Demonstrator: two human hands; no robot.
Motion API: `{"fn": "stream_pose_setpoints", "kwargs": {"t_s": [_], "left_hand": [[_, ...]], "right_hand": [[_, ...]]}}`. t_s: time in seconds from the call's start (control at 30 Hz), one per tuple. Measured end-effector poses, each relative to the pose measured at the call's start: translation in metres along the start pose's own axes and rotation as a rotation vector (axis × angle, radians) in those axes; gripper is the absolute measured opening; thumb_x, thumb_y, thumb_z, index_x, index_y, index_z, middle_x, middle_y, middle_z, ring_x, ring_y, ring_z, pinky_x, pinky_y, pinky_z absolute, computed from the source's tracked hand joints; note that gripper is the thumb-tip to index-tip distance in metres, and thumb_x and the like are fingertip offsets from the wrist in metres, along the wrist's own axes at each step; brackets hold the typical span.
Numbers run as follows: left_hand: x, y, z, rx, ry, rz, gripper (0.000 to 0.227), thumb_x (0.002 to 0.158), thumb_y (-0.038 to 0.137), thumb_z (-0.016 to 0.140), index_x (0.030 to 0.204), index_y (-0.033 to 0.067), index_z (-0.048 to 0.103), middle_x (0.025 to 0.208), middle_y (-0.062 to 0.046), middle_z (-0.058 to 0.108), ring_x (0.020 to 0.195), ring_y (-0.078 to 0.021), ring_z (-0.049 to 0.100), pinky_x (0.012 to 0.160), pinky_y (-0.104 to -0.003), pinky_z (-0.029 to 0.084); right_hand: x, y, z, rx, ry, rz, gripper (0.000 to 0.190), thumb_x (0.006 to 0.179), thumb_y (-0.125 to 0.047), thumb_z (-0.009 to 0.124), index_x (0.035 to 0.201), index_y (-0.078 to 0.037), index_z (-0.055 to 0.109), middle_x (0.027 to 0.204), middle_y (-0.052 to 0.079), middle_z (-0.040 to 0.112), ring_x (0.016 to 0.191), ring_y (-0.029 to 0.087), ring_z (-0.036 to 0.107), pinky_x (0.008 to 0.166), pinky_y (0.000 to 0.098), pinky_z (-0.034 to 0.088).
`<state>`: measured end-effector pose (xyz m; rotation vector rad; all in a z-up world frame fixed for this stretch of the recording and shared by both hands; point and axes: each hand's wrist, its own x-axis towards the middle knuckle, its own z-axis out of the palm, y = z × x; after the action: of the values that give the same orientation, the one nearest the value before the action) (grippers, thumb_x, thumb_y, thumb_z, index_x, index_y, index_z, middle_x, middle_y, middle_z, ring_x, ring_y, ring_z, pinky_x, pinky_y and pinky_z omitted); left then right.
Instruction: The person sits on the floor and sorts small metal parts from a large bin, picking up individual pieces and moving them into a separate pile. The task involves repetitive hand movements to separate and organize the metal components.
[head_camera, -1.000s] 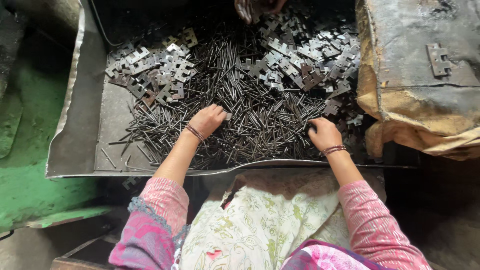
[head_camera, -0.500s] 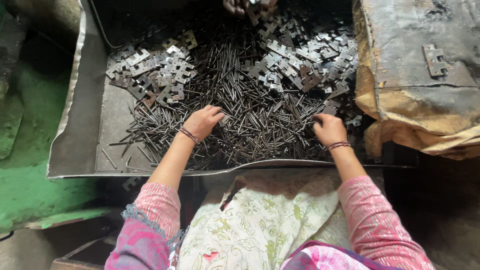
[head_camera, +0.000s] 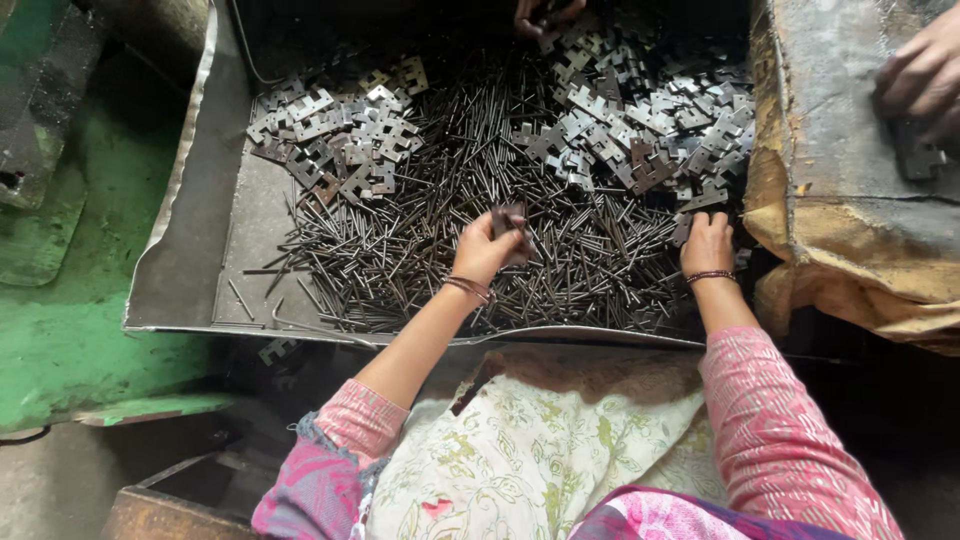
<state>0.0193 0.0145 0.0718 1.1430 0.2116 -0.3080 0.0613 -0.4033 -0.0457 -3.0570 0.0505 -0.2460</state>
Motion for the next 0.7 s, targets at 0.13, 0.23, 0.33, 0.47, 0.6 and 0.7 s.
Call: {"fn": "stream_pose_setpoints", "kwargs": {"t_s": [0.13, 0.23, 0.33, 0.47, 0.6, 0.7], "left_hand": [[-0.002, -0.039, 0.0, -0.035, 0.009, -0.151, 0.029, 0.093, 0.0, 0.064, 0.121, 0.005, 0.061, 0.094, -0.01, 0.075, 0.08, -0.0193, 0.075, 0.067, -0.035, 0.066], [-0.006, -0.061, -0.004, -0.051, 0.013, -0.22, 0.026, 0.093, 0.002, 0.066, 0.118, 0.0036, 0.061, 0.092, -0.011, 0.075, 0.074, -0.0201, 0.074, 0.063, -0.036, 0.065], [-0.009, -0.07, -0.009, -0.051, 0.02, -0.262, 0.023, 0.095, 0.007, 0.067, 0.116, 0.0001, 0.063, 0.089, -0.013, 0.074, 0.071, -0.0204, 0.073, 0.059, -0.037, 0.064], [-0.011, -0.072, -0.011, 0.012, 0.036, -0.27, 0.024, 0.097, 0.012, 0.066, 0.118, -0.0009, 0.063, 0.089, -0.014, 0.074, 0.068, -0.0216, 0.072, 0.058, -0.037, 0.062], [-0.014, -0.068, -0.01, -0.085, -0.013, -0.286, 0.031, 0.093, 0.003, 0.069, 0.122, -0.0024, 0.058, 0.095, -0.014, 0.072, 0.074, -0.0214, 0.075, 0.065, -0.038, 0.067], [-0.017, -0.068, -0.009, -0.022, -0.051, -0.215, 0.047, 0.083, -0.008, 0.07, 0.127, 0.0032, 0.057, 0.1, -0.012, 0.074, 0.079, -0.0196, 0.077, 0.07, -0.036, 0.068]], "right_hand": [[-0.001, -0.005, -0.003, 0.042, -0.03, 0.04, 0.038, 0.083, -0.008, 0.075, 0.116, 0.001, 0.059, 0.122, 0.027, 0.054, 0.111, 0.048, 0.058, 0.09, 0.0529, 0.054], [-0.004, -0.009, -0.006, 0.001, -0.08, 0.005, 0.037, 0.086, -0.009, 0.075, 0.117, 0.001, 0.059, 0.123, 0.027, 0.054, 0.114, 0.048, 0.058, 0.092, 0.0521, 0.055], [-0.006, -0.014, -0.012, 0.041, -0.111, -0.001, 0.039, 0.085, -0.006, 0.073, 0.121, -0.004, 0.06, 0.125, 0.026, 0.054, 0.117, 0.045, 0.058, 0.093, 0.0522, 0.055], [-0.008, -0.018, -0.024, 0.059, -0.184, 0.013, 0.044, 0.082, -0.009, 0.076, 0.122, -0.003, 0.058, 0.127, 0.027, 0.051, 0.116, 0.046, 0.057, 0.094, 0.0526, 0.053], [-0.009, -0.021, -0.025, 0.035, -0.249, 0.027, 0.058, 0.074, -0.001, 0.076, 0.128, -0.004, 0.056, 0.13, 0.027, 0.048, 0.117, 0.048, 0.055, 0.094, 0.0515, 0.053], [-0.013, -0.015, -0.02, 0.035, -0.192, -0.011, 0.055, 0.078, 0.002, 0.073, 0.13, -0.006, 0.057, 0.131, 0.026, 0.049, 0.118, 0.047, 0.057, 0.096, 0.0516, 0.054]]}}
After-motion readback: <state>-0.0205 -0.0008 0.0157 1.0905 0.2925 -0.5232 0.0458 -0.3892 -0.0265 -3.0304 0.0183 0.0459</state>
